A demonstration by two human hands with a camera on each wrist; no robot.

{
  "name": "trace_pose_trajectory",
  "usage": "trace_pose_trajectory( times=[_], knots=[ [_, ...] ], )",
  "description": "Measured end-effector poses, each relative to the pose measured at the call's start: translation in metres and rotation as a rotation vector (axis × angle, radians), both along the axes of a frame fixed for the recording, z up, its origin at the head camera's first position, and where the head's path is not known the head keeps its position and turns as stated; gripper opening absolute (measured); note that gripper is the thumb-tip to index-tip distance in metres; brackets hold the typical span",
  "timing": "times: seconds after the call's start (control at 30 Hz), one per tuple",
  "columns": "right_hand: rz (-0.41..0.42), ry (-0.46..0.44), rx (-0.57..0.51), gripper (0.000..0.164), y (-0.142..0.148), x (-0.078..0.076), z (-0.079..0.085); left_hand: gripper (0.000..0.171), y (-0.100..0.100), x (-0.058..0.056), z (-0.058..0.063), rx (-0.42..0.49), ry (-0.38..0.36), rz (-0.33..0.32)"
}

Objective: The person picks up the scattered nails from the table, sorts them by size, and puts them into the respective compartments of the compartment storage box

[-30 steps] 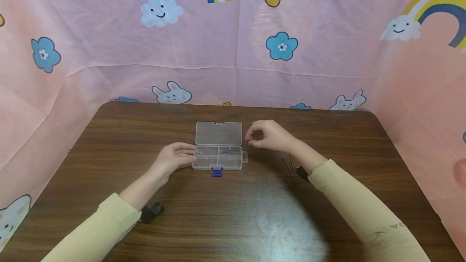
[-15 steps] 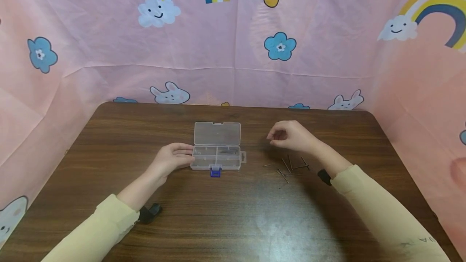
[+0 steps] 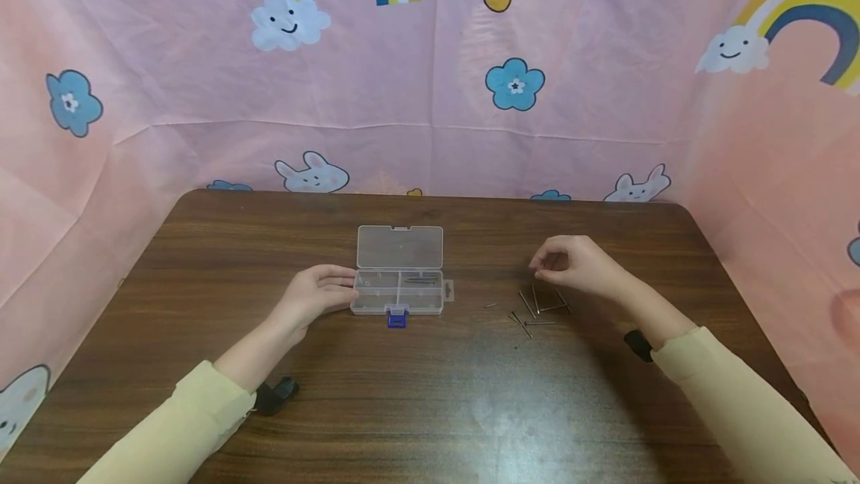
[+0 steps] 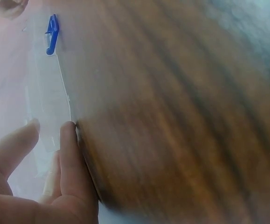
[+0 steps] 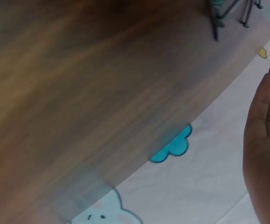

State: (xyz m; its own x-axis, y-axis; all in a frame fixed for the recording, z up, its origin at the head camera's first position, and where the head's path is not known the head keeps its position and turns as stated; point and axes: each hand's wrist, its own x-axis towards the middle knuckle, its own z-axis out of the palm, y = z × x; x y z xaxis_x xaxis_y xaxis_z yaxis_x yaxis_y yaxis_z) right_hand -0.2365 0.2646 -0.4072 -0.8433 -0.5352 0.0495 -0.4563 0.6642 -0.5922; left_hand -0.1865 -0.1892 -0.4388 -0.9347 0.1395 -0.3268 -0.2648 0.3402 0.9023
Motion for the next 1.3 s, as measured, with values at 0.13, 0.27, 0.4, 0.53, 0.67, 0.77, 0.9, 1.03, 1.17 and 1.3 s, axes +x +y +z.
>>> trace_pose_trajectory(
  times=[0.13, 0.27, 0.4, 0.53, 0.67, 0.77, 0.9, 1.03, 1.17, 1.3],
  knots=[
    [0.003, 0.002, -0.010, 0.012, 0.013, 0.007, -0.002, 0.056, 0.000, 0.000, 0.000, -0.005, 0.005, 0.000],
    [-0.008, -0.024, -0.006, 0.014, 0.022, 0.014, -0.003, 0.056, -0.001, 0.000, -0.001, -0.012, 0.001, 0.006],
    [-0.012, -0.045, 0.007, 0.015, 0.027, 0.020, -0.006, 0.057, -0.001, -0.001, -0.002, -0.008, -0.003, 0.007],
    [0.007, -0.057, 0.008, 0.013, 0.030, 0.023, -0.009, 0.056, -0.001, -0.001, -0.002, -0.009, 0.000, 0.007],
    [0.028, -0.058, -0.004, 0.012, 0.031, 0.025, -0.013, 0.056, -0.001, -0.001, -0.002, -0.019, 0.006, 0.001],
    [0.044, -0.055, -0.004, 0.012, 0.031, 0.027, -0.014, 0.056, -0.002, -0.001, -0.003, -0.021, 0.010, -0.003],
    [0.056, -0.061, 0.014, 0.012, 0.029, 0.030, -0.016, 0.056, -0.002, -0.001, -0.004, -0.012, 0.012, -0.004],
    [0.058, -0.071, 0.027, 0.012, 0.027, 0.031, -0.019, 0.056, -0.001, -0.001, -0.004, -0.003, 0.014, -0.002],
    [0.070, -0.065, 0.039, 0.013, 0.026, 0.029, -0.022, 0.055, -0.001, -0.001, -0.004, 0.012, 0.012, 0.002],
    [0.100, -0.056, 0.038, 0.014, 0.025, 0.028, -0.024, 0.055, -0.001, -0.002, -0.004, 0.038, 0.006, 0.002]
  ],
)
